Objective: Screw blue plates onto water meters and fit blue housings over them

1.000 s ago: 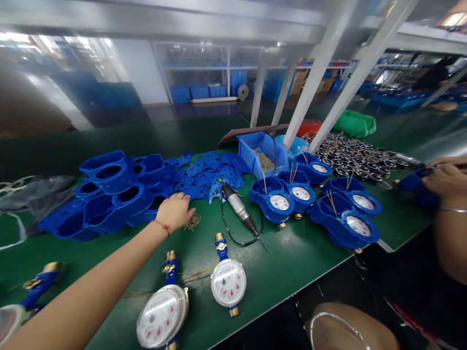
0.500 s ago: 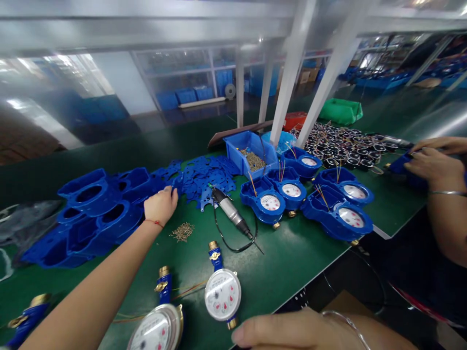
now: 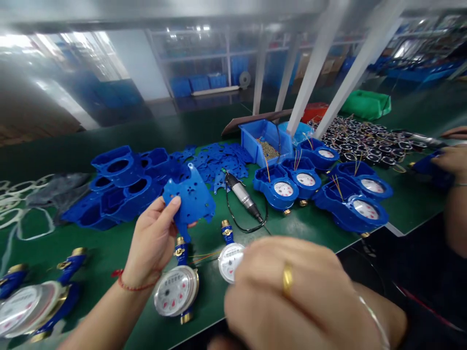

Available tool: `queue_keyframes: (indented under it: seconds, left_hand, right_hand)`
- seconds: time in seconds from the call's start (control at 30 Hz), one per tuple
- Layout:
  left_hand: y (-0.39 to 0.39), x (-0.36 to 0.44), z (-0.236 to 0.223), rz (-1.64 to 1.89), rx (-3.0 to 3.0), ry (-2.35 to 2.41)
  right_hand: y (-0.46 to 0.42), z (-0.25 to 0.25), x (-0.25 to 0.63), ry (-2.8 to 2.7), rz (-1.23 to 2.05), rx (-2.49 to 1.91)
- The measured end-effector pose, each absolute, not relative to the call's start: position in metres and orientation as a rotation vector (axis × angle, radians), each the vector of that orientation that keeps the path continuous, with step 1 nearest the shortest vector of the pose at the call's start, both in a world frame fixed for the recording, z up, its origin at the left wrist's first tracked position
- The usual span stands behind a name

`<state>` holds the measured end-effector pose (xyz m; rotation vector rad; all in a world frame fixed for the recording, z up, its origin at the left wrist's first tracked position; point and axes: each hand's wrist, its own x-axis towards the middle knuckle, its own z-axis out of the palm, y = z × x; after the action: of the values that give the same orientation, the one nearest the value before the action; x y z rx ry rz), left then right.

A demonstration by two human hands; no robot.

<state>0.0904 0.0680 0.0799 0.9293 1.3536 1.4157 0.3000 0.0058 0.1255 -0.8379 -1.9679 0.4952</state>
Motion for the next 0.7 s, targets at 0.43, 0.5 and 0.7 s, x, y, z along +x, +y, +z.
queue_keyframes:
  seconds: [0.43, 0.5, 0.7]
  left_hand:
    - [0.031, 0.076, 0.060, 1.726, 0.643, 1.234]
    - [0.021, 0.061, 0.057, 1.731, 0.528, 1.305]
    - [-0.010, 0.043, 0.060, 1.709, 0.096, 1.519]
  right_hand:
    - [0.088, 0.020, 0.314, -1.452, 1.196, -1.109]
    - [0.094, 0.014, 0.324, -1.487, 1.255, -1.126]
    - [0.105, -0.015, 0.314, -1.638, 1.447, -1.121]
